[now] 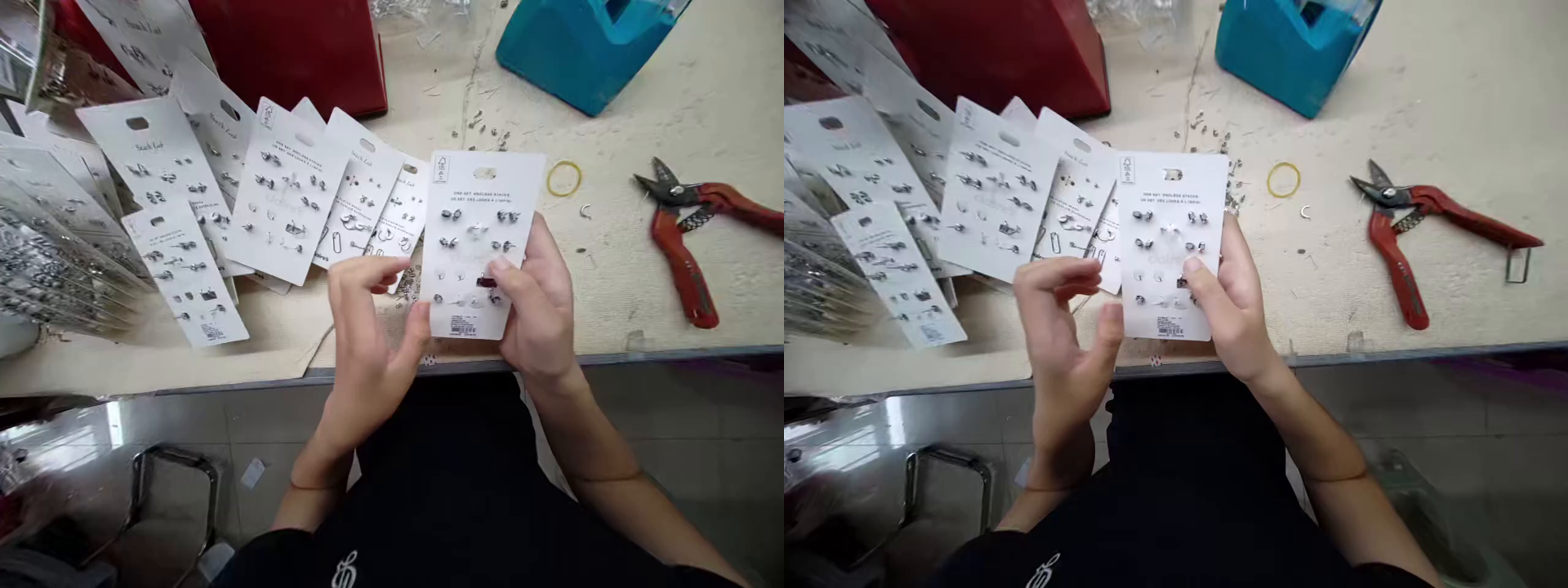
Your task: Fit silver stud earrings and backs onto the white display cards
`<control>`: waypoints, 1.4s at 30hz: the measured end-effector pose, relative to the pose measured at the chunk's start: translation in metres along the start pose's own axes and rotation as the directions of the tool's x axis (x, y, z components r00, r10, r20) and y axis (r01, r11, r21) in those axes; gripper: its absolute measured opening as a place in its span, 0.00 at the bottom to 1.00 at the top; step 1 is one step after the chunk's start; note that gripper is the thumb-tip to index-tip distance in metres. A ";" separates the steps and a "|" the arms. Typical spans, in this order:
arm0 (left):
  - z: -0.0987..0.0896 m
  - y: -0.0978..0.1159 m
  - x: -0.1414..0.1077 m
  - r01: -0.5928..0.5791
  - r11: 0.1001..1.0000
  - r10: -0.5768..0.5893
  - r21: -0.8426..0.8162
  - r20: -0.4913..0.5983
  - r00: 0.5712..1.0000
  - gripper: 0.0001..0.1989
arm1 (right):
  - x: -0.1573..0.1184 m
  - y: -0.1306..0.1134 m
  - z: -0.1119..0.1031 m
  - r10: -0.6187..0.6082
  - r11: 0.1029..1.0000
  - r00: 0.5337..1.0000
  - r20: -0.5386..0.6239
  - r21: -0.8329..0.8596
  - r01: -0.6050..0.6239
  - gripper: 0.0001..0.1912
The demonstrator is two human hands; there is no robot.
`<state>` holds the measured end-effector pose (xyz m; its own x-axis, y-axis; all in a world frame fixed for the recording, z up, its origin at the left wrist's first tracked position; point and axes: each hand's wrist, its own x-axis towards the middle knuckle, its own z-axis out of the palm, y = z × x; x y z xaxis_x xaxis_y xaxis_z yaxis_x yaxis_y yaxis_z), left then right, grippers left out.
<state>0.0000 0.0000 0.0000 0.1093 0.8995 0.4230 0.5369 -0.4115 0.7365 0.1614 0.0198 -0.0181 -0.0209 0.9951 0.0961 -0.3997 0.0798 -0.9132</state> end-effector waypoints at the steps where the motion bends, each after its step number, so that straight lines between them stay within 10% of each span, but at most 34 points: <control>1: 0.002 0.001 0.000 0.021 1.000 -0.021 -0.006 0.007 1.000 0.18 | 0.000 0.001 0.000 -0.008 1.000 1.000 -0.006 -0.023 0.008 0.18; 19: 0.020 0.012 0.023 -0.296 0.875 0.378 0.384 -0.159 0.912 0.08 | -0.006 -0.001 0.004 -0.225 0.864 0.971 0.085 -0.442 0.239 0.15; 42: 0.024 0.014 0.025 -0.117 0.972 0.156 0.206 -0.185 0.970 0.05 | -0.015 -0.004 0.004 -0.136 0.848 0.987 0.090 -0.505 0.163 0.16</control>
<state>0.0304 0.0199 0.0081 0.0353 0.7818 0.6225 0.6810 -0.4746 0.5576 0.1598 0.0038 -0.0146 -0.0491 0.9657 0.2550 0.1206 0.2591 -0.9583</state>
